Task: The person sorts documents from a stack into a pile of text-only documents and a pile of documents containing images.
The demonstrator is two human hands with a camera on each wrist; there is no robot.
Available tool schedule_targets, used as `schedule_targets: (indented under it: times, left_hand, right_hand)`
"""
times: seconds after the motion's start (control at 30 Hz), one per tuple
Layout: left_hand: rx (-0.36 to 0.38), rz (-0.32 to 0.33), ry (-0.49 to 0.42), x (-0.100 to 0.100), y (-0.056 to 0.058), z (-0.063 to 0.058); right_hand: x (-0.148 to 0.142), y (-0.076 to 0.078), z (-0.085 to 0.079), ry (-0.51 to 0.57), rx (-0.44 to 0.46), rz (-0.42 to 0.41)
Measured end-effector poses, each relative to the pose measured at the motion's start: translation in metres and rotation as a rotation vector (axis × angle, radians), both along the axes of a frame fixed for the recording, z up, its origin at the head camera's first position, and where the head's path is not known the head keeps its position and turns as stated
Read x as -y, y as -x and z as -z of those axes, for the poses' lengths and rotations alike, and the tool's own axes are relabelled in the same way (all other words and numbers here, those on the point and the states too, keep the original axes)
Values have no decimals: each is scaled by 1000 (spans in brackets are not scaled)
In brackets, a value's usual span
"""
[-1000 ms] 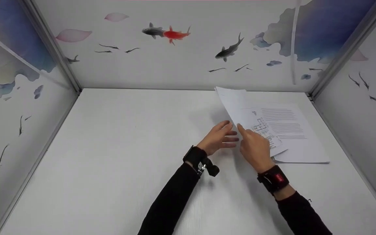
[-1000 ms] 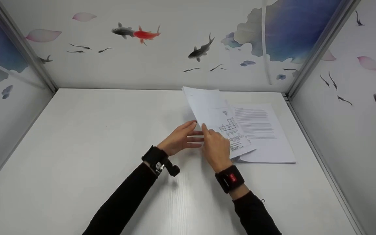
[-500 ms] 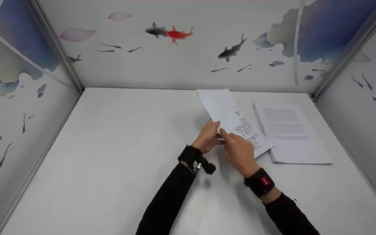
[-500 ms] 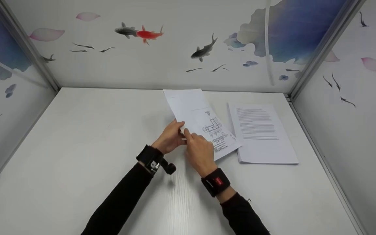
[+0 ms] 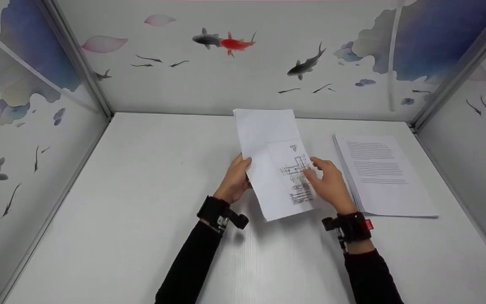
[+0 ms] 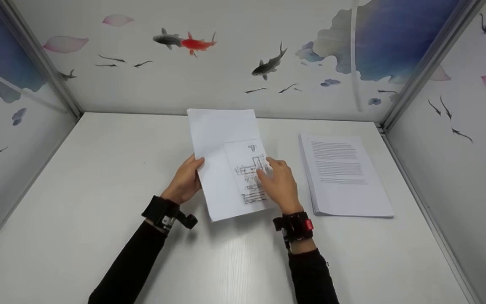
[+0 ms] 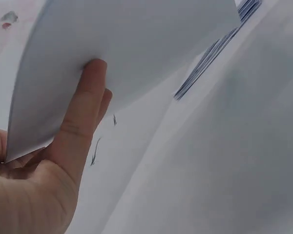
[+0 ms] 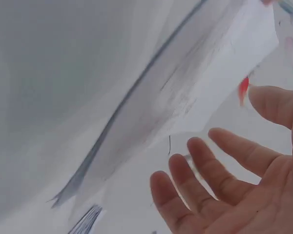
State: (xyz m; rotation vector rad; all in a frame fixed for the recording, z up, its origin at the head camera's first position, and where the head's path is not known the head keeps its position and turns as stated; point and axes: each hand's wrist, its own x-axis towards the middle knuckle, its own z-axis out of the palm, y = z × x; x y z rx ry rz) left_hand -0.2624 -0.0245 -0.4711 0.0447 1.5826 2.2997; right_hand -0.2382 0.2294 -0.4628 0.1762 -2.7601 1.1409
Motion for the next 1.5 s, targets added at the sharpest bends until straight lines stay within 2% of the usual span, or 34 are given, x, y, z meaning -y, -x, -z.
schedule_targets:
  times: [0.1, 0.2, 0.27, 0.37, 0.5, 0.6, 0.7, 0.87, 0.93, 1.03, 1.13, 1.3, 1.5]
  left_hand:
    - [18, -17, 20, 14, -1, 2]
    - [10, -25, 45, 26, -5, 6]
    - [-2, -27, 55, 34, -7, 9]
    - [-31, -30, 74, 46, -8, 13]
    - [-49, -26, 168, 60, -9, 12]
    - [-66, -6, 263, 68, -9, 7]
    - [-125, 29, 392, 74, -9, 0]
    - [-209, 144, 687, 94, -17, -11]
    - [-213, 188, 749, 103, -21, -14]
    - [-209, 212, 795, 115, -23, -17]
    - [-205, 171, 862, 127, -22, -17]
    - [-208, 81, 1040, 147, -18, -19]
    - [-218, -13, 1171, 165, -15, -21]
  right_hand:
    - [-4, 6, 1, 69, 178, -8]
    - [0, 9, 4, 150, 331, -55]
    - [3, 10, 6, 205, 394, -97]
    - [7, 11, 7, 292, 433, -173]
    - [11, 7, 3, 350, 443, -252]
    - [17, 4, 0, 374, 431, -270]
    - [25, 2, 1, 425, 410, -251]
    - [38, 3, 13, 480, 411, -195]
    - [44, 7, 18, 464, 422, -191]
    - [56, 14, 21, 414, 433, -189]
    - [70, 25, 19, 376, 448, -190]
    - [97, 39, 15, 367, 472, -213]
    - [129, 46, 10, 361, 483, -277]
